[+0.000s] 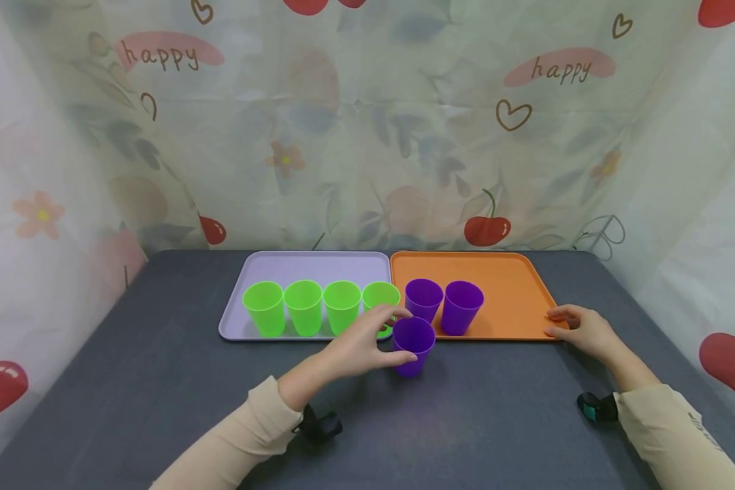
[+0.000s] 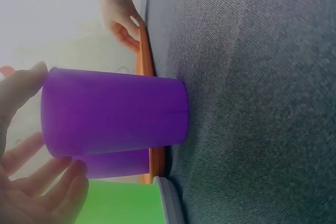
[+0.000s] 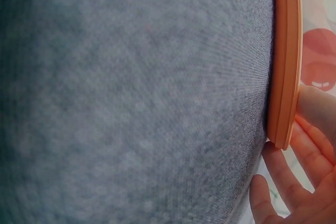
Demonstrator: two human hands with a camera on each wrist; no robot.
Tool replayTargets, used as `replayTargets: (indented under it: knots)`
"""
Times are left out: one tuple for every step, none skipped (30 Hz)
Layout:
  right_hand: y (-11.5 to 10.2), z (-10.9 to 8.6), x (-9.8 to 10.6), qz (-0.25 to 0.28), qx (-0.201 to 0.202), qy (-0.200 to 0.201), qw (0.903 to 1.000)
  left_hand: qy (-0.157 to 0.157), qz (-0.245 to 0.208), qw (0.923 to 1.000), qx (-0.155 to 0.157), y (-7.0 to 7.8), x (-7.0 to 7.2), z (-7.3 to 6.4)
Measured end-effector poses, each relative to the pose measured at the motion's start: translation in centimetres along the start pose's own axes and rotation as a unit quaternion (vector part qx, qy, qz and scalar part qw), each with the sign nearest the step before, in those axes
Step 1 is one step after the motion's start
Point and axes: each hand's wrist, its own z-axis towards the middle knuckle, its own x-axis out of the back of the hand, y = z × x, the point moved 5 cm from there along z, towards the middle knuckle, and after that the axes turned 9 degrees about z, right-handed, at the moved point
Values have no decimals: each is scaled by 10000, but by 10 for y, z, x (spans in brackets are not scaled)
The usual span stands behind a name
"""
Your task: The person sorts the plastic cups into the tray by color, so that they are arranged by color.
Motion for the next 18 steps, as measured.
replayTargets:
  knots:
    - [0, 0, 0, 0, 4, -5, 10000, -15, -56, 10000, 34, -1, 0, 0]
    - [0, 0, -1, 6, -3, -7, 10000, -27, -113, 9999, 54, -2, -1, 1]
    - [0, 1, -1, 1, 0, -8, 10000, -34, -157, 9998, 65, -2, -1, 1]
    - [0, 1, -1, 3, 0, -9, 10000, -35, -191, 9998, 74, -3, -1, 2]
    - [1, 1, -1, -2, 2, -10, 10000, -31, -206, 9998, 76, -3, -2, 2]
    - [1, 1, -1, 0, 0, -4, 10000, -26, -214, 9997, 82, -4, -2, 2]
    - [1, 1, -1, -11, -2, 1, 10000, -23, -219, 9997, 89, -4, -2, 3]
    - [1, 1, -1, -11, -8, 5, 10000, -14, -195, 9998, 69, -5, -3, 3]
    - [1, 1, -1, -22, -2, 3, 10000, -15, -163, 9998, 76, -5, -3, 3]
    - [1, 1, -1, -23, -11, 8, 10000, -21, -125, 9999, 87, -6, -4, 4]
    - [1, 1, -1, -29, -21, 9, 10000, -30, -84, 9999, 89, -6, -4, 4]
    - [1, 1, 0, -28, -33, 9, 10000, -32, -56, 9999, 80, -6, -5, 4]
    - [1, 1, -1, -26, -39, 2, 10000, -35, -12, 10000, 70, -6, -5, 4]
    - [1, 1, -1, -14, -46, -7, 10000, -40, 22, 10000, 63, -6, -5, 4]
    - [0, 1, -1, -6, -51, -16, 10000, -53, 46, 10000, 71, -6, -5, 4]
    - [0, 0, -1, 4, -67, -18, 10000, -62, 59, 9999, 74, -6, -6, 4]
    - [0, 0, -1, 11, -69, -34, 10000, -68, 79, 9999, 70, -6, -6, 4]
    - [0, 0, -1, 17, -66, -46, 10000, -67, 84, 9999, 52, -6, -6, 4]
